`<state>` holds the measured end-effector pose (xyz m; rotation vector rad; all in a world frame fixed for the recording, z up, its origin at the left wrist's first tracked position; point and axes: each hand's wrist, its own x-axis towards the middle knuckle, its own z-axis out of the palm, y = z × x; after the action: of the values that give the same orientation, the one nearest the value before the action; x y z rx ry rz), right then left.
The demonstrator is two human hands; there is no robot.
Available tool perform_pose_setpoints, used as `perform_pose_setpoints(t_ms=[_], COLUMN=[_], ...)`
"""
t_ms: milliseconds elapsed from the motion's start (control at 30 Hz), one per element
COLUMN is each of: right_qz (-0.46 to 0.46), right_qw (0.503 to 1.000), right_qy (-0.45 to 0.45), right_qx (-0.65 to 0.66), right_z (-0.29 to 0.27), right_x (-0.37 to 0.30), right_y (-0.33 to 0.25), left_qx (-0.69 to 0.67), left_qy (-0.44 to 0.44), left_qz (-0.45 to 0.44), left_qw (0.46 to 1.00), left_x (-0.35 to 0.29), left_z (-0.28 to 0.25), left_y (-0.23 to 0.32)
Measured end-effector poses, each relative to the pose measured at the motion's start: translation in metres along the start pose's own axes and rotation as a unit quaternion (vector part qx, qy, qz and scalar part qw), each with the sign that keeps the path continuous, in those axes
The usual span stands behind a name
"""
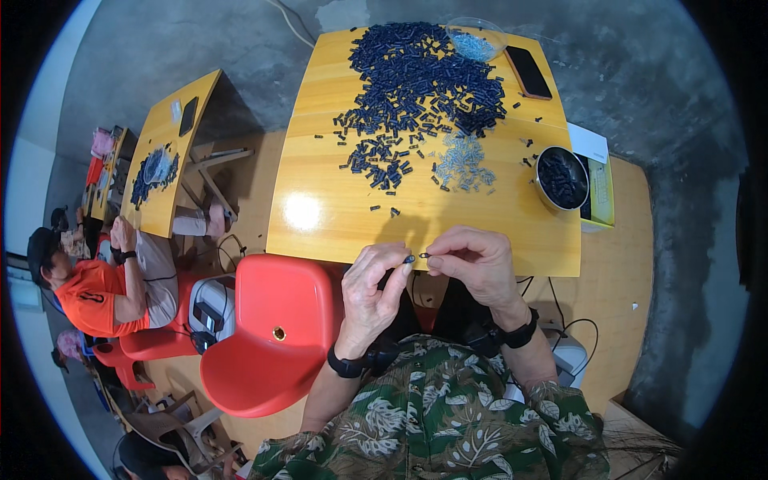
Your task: Assembling small plastic components by inserting blue/yellow pieces into black cylindrical housings at a desk.
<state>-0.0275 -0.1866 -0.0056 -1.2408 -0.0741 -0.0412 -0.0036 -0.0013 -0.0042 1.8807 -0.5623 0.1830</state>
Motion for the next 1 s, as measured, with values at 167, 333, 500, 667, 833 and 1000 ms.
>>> perform_pose_setpoints(t_ms=[167, 333, 500, 667, 833, 1000], right_qz=[-0.027, -0.032, -0.029, -0.09, -0.102, 0.058], right_qw=[0.999, 0.998, 0.996, 0.961, 0.952, 0.992], right_qy=[-0.01, -0.021, -0.022, -0.052, -0.07, -0.092], right_qx=[-0.043, -0.056, -0.082, -0.257, -0.28, -0.061], right_z=[0.003, 0.002, 0.002, 0.0, 0.002, -0.007], right_x=[0.001, 0.002, 0.003, 0.006, 0.011, 0.014], right_y=[-0.003, -0.003, -0.007, -0.02, -0.021, -0.009], left_qx=[0.01, 0.036, 0.082, 0.145, 0.149, 0.136], left_qy=[-0.003, -0.012, -0.024, -0.044, -0.062, -0.067], left_qz=[0.002, 0.025, 0.067, 0.144, 0.156, 0.138], left_qw=[1.0, 0.999, 0.994, 0.978, 0.974, 0.979], left_x=[0.002, 0.003, 0.007, 0.013, 0.014, 0.015], left_z=[0.0, -0.001, -0.004, -0.007, -0.008, -0.009], left_y=[0.002, 0.003, 0.006, 0.009, 0.008, 0.007])
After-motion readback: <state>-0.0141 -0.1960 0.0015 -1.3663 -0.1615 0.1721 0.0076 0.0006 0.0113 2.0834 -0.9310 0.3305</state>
